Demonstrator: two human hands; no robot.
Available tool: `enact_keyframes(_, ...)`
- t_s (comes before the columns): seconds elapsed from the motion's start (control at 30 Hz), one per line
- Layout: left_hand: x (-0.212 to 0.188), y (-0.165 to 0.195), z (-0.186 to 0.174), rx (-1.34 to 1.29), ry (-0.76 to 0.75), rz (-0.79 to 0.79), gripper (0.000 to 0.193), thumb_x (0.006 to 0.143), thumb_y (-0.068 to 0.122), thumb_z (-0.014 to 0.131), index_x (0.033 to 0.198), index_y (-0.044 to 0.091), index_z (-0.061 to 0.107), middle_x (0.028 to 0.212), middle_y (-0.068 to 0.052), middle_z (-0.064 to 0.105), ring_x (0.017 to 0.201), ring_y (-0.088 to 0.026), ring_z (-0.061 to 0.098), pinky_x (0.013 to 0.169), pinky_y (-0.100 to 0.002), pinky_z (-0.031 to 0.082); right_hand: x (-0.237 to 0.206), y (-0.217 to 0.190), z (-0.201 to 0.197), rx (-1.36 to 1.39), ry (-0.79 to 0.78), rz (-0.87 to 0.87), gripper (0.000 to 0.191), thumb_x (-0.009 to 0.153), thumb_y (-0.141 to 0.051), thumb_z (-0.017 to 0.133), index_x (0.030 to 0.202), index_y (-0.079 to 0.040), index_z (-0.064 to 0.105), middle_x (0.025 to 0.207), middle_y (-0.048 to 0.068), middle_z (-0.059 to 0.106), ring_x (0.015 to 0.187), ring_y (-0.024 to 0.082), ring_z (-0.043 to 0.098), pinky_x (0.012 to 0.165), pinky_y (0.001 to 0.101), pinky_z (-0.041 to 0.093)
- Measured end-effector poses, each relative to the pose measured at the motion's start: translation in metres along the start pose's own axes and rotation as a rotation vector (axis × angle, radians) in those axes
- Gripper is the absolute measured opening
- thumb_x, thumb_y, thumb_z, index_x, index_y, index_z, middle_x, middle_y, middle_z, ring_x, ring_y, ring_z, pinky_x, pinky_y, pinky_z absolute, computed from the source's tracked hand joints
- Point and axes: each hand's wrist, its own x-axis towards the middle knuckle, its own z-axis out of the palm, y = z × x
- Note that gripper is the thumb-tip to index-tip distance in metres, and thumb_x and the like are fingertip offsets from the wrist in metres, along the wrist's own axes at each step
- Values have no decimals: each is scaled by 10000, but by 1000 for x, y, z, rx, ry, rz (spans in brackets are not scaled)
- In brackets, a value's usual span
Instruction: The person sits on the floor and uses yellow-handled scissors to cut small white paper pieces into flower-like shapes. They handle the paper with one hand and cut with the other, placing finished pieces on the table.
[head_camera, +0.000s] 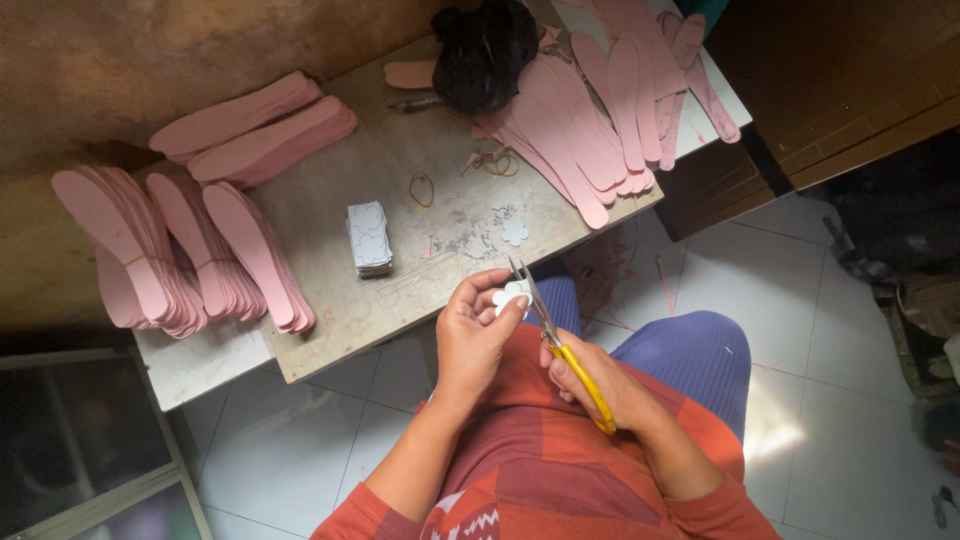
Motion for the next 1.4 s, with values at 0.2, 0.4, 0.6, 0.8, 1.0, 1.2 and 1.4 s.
enact_keyframes(0.2, 1, -7, -1, 75, 2, 4, 293, 902, -7, 741, 1177, -48, 650, 981, -69, 732, 831, -57, 664, 727, -181, 534, 1, 0, 0, -13, 5, 23, 411, 1020, -494, 431, 1031, -97, 533, 703, -14, 476, 629, 96, 468, 587, 265, 498)
enact_keyframes(0.4, 2, -12, -3, 29, -13, -5, 292, 897, -18, 738, 1170, -47, 640, 982, -74, 732, 839, -60, 678, 745, -186, 550, 3, 3, 1, -31, 30, 59, 425, 1002, -509, 433, 964, -94, 520, 668, -23, 478, 576, 97, 487, 540, 269, 494)
enact_keyframes(0.6, 2, -13, -5, 25, -14, -12, 298, 893, -24, 735, 1173, -46, 635, 980, -80, 736, 847, -65, 687, 760, -190, 561, 3, 7, 3, -2, 23, 58, 430, 1013, -509, 423, 955, -95, 521, 655, -18, 455, 558, 97, 461, 525, 269, 466)
enact_keyframes(0.8, 0, -12, -3, 91, -2, -29, 304, 884, -17, 744, 1168, -45, 638, 965, -68, 735, 821, -55, 676, 727, -184, 550, 3, 7, 2, 11, 24, 69, 410, 1019, -495, 438, 967, -97, 522, 671, -12, 445, 582, 103, 432, 536, 278, 470)
enact_keyframes(1.0, 0, -9, -3, 114, 4, -23, 312, 880, -15, 751, 1171, -44, 643, 941, -55, 727, 800, -45, 660, 705, -177, 535, 2, 4, 0, -78, 15, -21, 430, 1022, -512, 432, 968, -91, 507, 711, -1, 487, 588, 113, 477, 538, 285, 471)
enact_keyframes(1.2, -1, -8, -3, 114, 1, -22, 311, 881, -16, 756, 1172, -40, 647, 930, -36, 711, 795, -34, 643, 704, -171, 527, 2, 6, 2, -93, 44, 78, 455, 998, -540, 422, 947, -97, 513, 680, 0, 493, 550, 108, 499, 502, 283, 477)
enact_keyframes(1.4, 0, -9, -4, 101, -2, -29, 325, 875, -27, 756, 1179, -44, 643, 934, -40, 710, 797, -40, 640, 707, -175, 526, 3, 8, 3, -70, 45, 103, 467, 1002, -547, 409, 917, -98, 504, 642, -8, 477, 514, 99, 491, 476, 277, 458)
